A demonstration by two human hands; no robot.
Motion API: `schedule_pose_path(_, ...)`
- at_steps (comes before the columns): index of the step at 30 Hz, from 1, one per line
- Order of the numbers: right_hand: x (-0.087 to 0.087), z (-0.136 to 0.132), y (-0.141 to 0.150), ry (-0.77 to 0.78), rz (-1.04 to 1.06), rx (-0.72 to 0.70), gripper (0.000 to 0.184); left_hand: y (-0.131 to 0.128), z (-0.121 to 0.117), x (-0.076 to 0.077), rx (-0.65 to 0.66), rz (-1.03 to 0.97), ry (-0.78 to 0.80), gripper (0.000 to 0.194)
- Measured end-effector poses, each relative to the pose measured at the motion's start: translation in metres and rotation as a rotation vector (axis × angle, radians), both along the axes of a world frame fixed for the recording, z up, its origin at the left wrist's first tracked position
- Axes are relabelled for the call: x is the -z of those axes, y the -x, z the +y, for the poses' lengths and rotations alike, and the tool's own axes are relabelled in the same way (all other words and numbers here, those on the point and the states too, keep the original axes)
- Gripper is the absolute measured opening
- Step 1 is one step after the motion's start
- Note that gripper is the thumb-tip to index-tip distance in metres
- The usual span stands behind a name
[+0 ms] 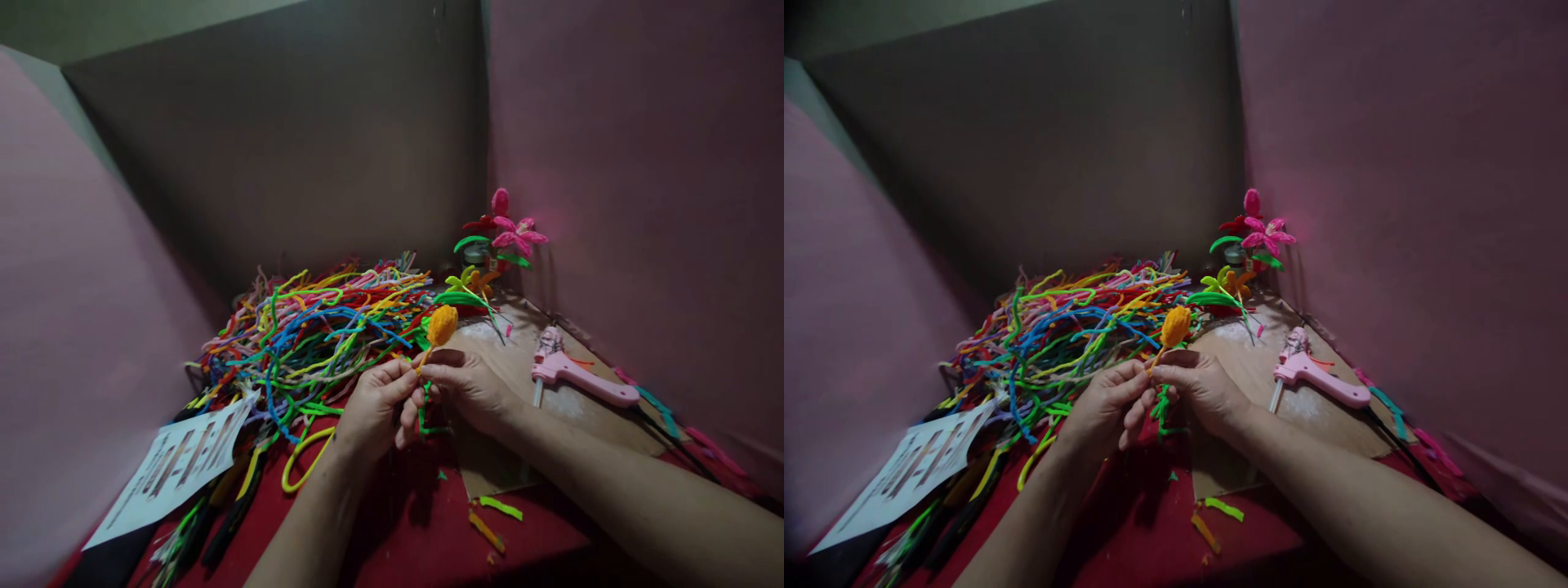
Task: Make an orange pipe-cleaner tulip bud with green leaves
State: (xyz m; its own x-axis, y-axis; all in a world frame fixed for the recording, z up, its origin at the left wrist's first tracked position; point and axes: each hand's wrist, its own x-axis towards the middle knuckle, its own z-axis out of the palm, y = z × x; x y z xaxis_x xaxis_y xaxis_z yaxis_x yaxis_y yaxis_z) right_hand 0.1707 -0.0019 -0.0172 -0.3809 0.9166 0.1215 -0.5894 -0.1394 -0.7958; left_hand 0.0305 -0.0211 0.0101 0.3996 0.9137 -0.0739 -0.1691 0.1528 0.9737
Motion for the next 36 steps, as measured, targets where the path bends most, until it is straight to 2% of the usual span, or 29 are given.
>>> schedule_pose_path(4,0.002,-0.003,0.0,-0.003,0.004,0.013,0.013,-0.004,-0.003,-0.002,-0.032,0.119,-0.075,0.027)
schedule_pose_path(7,0.004,-0.003,0.001,0.042,-0.02,0.021,0.016,-0.009,-0.005,0.0,-0.156,0.304,-0.182,0.023)
schedule_pose_path(9,0.004,-0.003,0.002,0.09,-0.018,0.074,0.018,-0.011,-0.005,0.003,-0.289,0.479,-0.369,0.018)
schedule_pose_path(12,0.001,-0.003,0.003,0.143,-0.004,0.17,0.019,-0.01,-0.004,0.011,-0.443,0.797,-0.796,0.011)
schedule_pose_path(14,-0.001,-0.004,0.004,0.159,-0.012,0.19,0.019,-0.008,-0.003,0.016,-0.456,0.958,-1.024,0.012)
schedule_pose_path(17,-0.002,-0.005,0.004,0.122,-0.032,0.188,0.015,-0.004,-0.001,0.02,-0.445,1.054,-1.15,0.015)
schedule_pose_path(21,0.002,-0.005,0.003,0.039,-0.071,0.154,0.015,-0.003,-0.002,0.017,-0.478,0.938,-1.054,0.016)
schedule_pose_path(26,0.005,-0.002,0.003,0.01,-0.052,0.112,0.021,-0.006,-0.004,0.008,-0.416,0.665,-0.674,0.015)
schedule_pose_path(31,-0.002,-0.002,0.0,-0.07,-0.062,0.103,0.009,-0.01,-0.007,-0.001,-0.31,0.34,-0.262,0.017)
schedule_pose_path(36,-0.003,-0.001,-0.002,-0.071,-0.052,0.091,0.009,-0.01,-0.01,-0.009,-0.209,0.089,-0.029,0.023)
